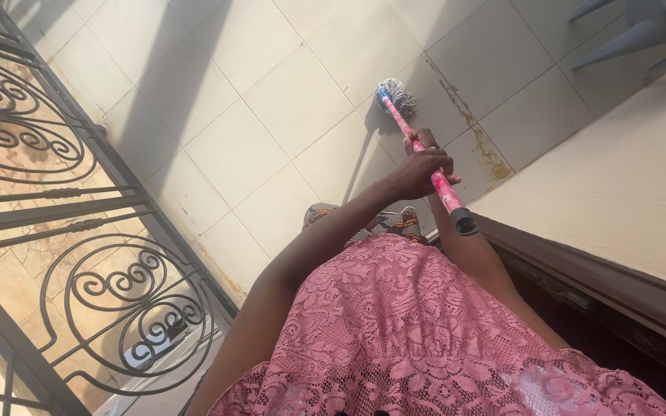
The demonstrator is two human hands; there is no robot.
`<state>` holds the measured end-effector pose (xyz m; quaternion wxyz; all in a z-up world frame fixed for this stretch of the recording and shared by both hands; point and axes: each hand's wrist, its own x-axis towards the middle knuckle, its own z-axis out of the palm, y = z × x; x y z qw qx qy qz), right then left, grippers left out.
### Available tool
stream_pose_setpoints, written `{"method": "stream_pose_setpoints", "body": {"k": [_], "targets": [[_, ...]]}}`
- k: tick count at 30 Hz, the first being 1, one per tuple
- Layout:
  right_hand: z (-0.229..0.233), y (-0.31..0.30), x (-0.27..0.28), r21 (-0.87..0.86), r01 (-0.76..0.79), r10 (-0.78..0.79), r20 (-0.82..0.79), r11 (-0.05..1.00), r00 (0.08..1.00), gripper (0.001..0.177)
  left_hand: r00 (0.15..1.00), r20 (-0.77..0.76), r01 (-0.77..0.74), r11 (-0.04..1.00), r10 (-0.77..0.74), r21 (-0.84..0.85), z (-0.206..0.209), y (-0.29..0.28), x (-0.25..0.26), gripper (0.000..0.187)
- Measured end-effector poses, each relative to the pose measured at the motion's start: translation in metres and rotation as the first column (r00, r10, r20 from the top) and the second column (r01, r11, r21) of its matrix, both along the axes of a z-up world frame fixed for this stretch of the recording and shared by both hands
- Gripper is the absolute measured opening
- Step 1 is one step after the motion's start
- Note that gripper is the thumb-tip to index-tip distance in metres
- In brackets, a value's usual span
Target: The person dips a mop into a bucket, wrings it out, and mops the tiled floor of a balcony.
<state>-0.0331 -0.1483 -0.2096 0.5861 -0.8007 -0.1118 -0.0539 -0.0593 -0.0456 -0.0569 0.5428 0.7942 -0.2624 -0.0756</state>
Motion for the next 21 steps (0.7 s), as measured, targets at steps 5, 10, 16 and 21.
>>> {"method": "stream_pose_setpoints", "body": {"k": [5,10,16,21], "targets": [[0.028,0.007,0.027,-0.090,0.015,-0.026,-0.115,0.996,0.993,0.024,0.999,-0.006,0.038,0.999,-0.038,-0.017,-0.001,0.005,0.036,0.046],[-0.001,0.046,0.089,-0.238,-0.063,0.051,-0.055,0.969,0.997,0.024,0.994,-0.109,0.011,0.999,-0.016,-0.046,0.011,0.054,0.098,0.049],[-0.018,0.133,0.181,-0.528,-0.130,0.245,0.153,0.839,0.957,0.028,0.962,0.186,-0.154,0.957,0.202,-0.245,0.004,0.153,0.202,0.045],[-0.028,0.186,0.215,-0.316,0.004,-0.081,-0.233,0.949,0.969,0.025,0.905,-0.425,-0.107,0.960,-0.014,-0.259,0.006,0.233,0.260,0.049]]}}
